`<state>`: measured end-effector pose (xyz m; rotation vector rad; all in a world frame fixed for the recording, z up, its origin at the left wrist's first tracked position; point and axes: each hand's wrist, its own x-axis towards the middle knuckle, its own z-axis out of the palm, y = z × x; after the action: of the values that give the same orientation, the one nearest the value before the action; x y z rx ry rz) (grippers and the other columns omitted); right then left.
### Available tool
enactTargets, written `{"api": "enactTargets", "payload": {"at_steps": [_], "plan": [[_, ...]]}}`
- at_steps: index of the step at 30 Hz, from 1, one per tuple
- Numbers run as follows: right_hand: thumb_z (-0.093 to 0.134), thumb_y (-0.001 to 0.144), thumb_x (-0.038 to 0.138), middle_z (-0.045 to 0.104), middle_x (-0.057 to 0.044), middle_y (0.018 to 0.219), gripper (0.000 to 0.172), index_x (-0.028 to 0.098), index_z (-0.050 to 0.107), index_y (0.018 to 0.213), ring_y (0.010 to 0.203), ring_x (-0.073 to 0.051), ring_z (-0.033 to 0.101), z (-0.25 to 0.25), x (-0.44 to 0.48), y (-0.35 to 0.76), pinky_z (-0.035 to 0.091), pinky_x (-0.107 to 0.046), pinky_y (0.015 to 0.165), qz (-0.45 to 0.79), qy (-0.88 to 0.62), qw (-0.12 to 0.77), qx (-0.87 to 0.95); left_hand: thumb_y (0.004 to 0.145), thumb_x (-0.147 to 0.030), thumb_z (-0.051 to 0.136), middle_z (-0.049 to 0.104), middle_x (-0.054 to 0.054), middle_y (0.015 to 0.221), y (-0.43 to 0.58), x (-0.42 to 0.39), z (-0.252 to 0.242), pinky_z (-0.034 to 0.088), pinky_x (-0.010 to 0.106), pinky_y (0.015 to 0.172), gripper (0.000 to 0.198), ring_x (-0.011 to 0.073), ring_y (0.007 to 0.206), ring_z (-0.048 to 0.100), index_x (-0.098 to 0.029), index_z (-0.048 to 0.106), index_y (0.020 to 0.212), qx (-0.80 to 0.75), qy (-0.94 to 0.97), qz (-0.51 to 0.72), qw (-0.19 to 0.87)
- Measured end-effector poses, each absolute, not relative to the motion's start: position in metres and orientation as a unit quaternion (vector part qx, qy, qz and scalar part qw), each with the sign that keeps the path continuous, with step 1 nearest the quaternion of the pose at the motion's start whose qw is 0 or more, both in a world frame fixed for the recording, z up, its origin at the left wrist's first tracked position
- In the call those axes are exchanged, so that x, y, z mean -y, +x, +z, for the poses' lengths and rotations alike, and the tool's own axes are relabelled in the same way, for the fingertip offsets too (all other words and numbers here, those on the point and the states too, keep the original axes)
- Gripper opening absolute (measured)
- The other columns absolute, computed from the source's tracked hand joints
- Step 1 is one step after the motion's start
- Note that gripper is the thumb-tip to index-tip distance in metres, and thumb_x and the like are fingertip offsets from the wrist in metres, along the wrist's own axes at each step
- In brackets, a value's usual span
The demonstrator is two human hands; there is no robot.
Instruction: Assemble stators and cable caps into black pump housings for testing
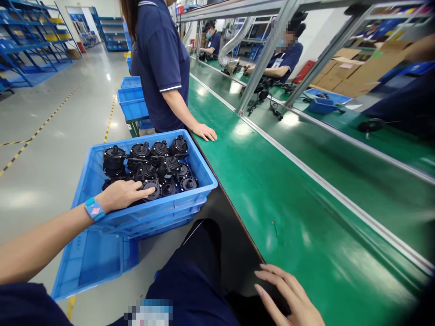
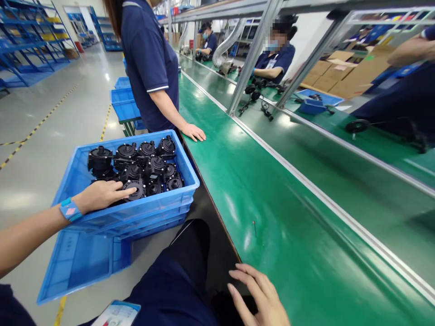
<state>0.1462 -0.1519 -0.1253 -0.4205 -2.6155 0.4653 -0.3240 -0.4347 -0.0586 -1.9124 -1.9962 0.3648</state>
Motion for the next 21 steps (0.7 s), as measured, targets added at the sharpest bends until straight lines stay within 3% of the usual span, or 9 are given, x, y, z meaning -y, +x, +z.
{"api": "enactTargets", "payload": {"at_steps": [4, 6, 9, 11, 13, 15, 17, 21], "plan": [[0.061, 0.099, 0.036, 0.074, -0.007, 0.112, 0.017, 0.033, 0.068, 0.115, 0.100, -0.028, 0.075, -0.099, 0.174, 0.074, 0.067, -0.042, 0.082, 0.224, -0.088, 0.219, 0.946, 0.108, -0.052, 0.037, 0.068, 0.007, 0.094, -0.327, 0.442, -0.060, 0.041, 0.026, 0.057, 0.046, 0.0181, 0.076, 0.065, -0.028, 0.062, 0.137, 0.738, -0.643, 0.078, 0.191], [0.062, 0.101, 0.037, 0.075, -0.008, 0.107, 0.017, 0.026, 0.067, 0.114, 0.098, -0.027, 0.074, -0.083, 0.187, 0.017, 0.064, -0.042, 0.084, 0.250, -0.029, 0.207, 0.945, 0.105, -0.060, 0.037, 0.070, 0.009, 0.095, -0.331, 0.453, -0.059, 0.045, 0.029, 0.061, 0.054, 0.0215, 0.082, 0.068, -0.021, 0.068, 0.125, 0.761, -0.614, 0.061, 0.202], [0.066, 0.100, 0.043, 0.075, -0.010, 0.107, 0.027, 0.019, 0.069, 0.112, 0.096, -0.028, 0.071, -0.064, 0.207, -0.080, 0.057, -0.045, 0.088, 0.239, 0.014, 0.189, 0.952, 0.103, -0.068, 0.032, 0.069, 0.010, 0.085, -0.335, 0.474, -0.056, 0.044, 0.032, 0.059, 0.064, 0.0249, 0.079, 0.068, -0.017, 0.071, 0.099, 0.808, -0.559, 0.077, 0.169], [0.068, 0.097, 0.049, 0.075, -0.012, 0.106, 0.038, 0.017, 0.069, 0.118, 0.104, -0.031, 0.069, -0.057, 0.219, -0.136, 0.053, -0.045, 0.095, 0.232, -0.021, 0.139, 0.962, 0.103, -0.069, 0.024, 0.069, 0.009, 0.082, -0.335, 0.485, -0.056, 0.044, 0.032, 0.058, 0.068, 0.0253, 0.076, 0.068, -0.018, 0.067, 0.090, 0.833, -0.533, 0.082, 0.126], [0.073, 0.094, 0.049, 0.076, -0.011, 0.096, 0.039, 0.017, 0.071, 0.116, 0.096, -0.029, 0.072, -0.056, 0.230, -0.177, 0.053, -0.039, 0.088, 0.255, -0.050, 0.073, 0.963, 0.104, -0.067, 0.018, 0.071, 0.008, 0.084, -0.333, 0.491, -0.058, 0.045, 0.032, 0.061, 0.069, 0.0246, 0.078, 0.070, -0.019, 0.065, 0.090, 0.843, -0.526, 0.070, 0.086], [0.077, 0.092, 0.041, 0.076, -0.007, 0.084, 0.029, 0.018, 0.073, 0.110, 0.083, -0.025, 0.072, -0.058, 0.238, -0.200, 0.051, -0.032, 0.077, 0.277, -0.059, 0.043, 0.958, 0.105, -0.065, 0.016, 0.071, 0.007, 0.085, -0.332, 0.492, -0.058, 0.047, 0.032, 0.065, 0.067, 0.0234, 0.080, 0.070, -0.020, 0.064, 0.088, 0.847, -0.526, 0.050, 0.061], [0.075, 0.094, 0.033, 0.074, -0.004, 0.079, 0.020, 0.018, 0.073, 0.106, 0.076, -0.022, 0.070, -0.057, 0.243, -0.208, 0.048, -0.029, 0.071, 0.291, -0.056, 0.059, 0.953, 0.105, -0.064, 0.017, 0.071, 0.006, 0.084, -0.333, 0.488, -0.051, 0.046, 0.031, 0.067, 0.066, 0.0226, 0.080, 0.069, -0.021, 0.061, 0.085, 0.849, -0.525, 0.031, 0.055], [0.065, 0.101, 0.032, 0.071, -0.002, 0.083, 0.019, 0.017, 0.070, 0.111, 0.072, -0.016, 0.064, -0.030, 0.235, -0.198, 0.045, -0.026, 0.071, 0.325, -0.058, 0.150, 0.932, 0.104, -0.066, 0.018, 0.065, 0.006, 0.077, -0.333, 0.470, -0.004, 0.042, 0.033, 0.064, 0.064, 0.0228, 0.074, 0.065, -0.021, 0.056, 0.079, 0.852, -0.513, -0.018, 0.104]]}}
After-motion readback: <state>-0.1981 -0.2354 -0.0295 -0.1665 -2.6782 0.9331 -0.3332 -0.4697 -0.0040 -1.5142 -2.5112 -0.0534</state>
